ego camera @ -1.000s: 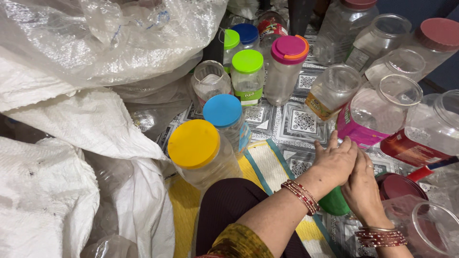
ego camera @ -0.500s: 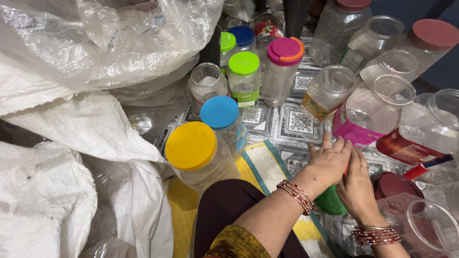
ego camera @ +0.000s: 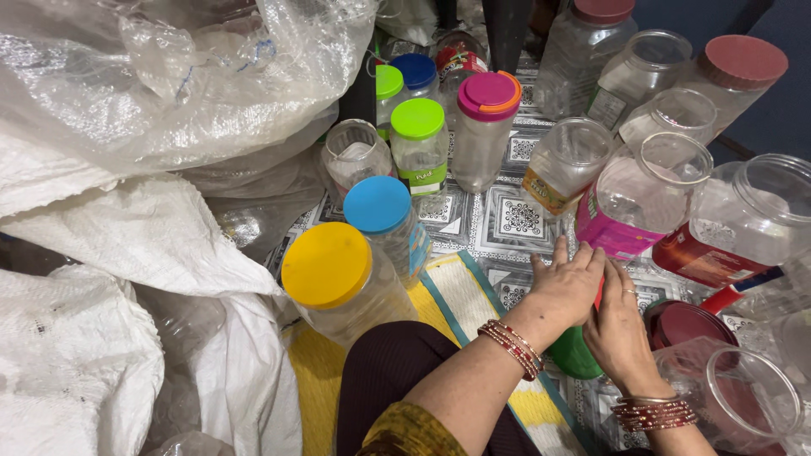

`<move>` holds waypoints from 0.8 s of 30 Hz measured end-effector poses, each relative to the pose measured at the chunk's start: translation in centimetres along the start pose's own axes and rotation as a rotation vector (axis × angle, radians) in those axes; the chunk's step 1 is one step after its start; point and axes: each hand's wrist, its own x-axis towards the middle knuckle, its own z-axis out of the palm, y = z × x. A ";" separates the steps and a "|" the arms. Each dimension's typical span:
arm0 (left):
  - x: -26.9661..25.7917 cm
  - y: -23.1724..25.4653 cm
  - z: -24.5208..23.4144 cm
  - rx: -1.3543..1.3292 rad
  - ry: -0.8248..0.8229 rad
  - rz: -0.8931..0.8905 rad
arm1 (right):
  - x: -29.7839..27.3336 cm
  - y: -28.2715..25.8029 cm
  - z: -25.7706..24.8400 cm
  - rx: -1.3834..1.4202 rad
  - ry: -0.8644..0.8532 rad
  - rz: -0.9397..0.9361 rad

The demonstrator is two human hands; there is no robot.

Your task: The person sits on the floor and handles multiple clear plastic containers with colorful lids. They open and close several containers, remove and replace lids, and rearrange them on the floor.

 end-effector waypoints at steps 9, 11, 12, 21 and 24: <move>-0.1 0.2 -0.8 0.011 -0.039 -0.009 | -0.1 -0.2 0.0 -0.007 -0.002 -0.015; -0.1 0.2 -1.0 0.017 -0.057 -0.018 | -0.1 -0.2 0.0 0.001 -0.014 0.006; -0.1 0.2 -1.0 0.020 -0.067 -0.021 | -0.1 -0.2 0.0 0.005 -0.020 0.018; -0.2 -0.3 -1.4 0.006 -0.019 -0.022 | 0.0 -0.7 -0.2 0.020 0.013 -0.066; -0.4 -0.7 -1.8 -0.010 -0.003 -0.023 | 0.2 -1.1 -0.3 0.018 -0.009 -0.047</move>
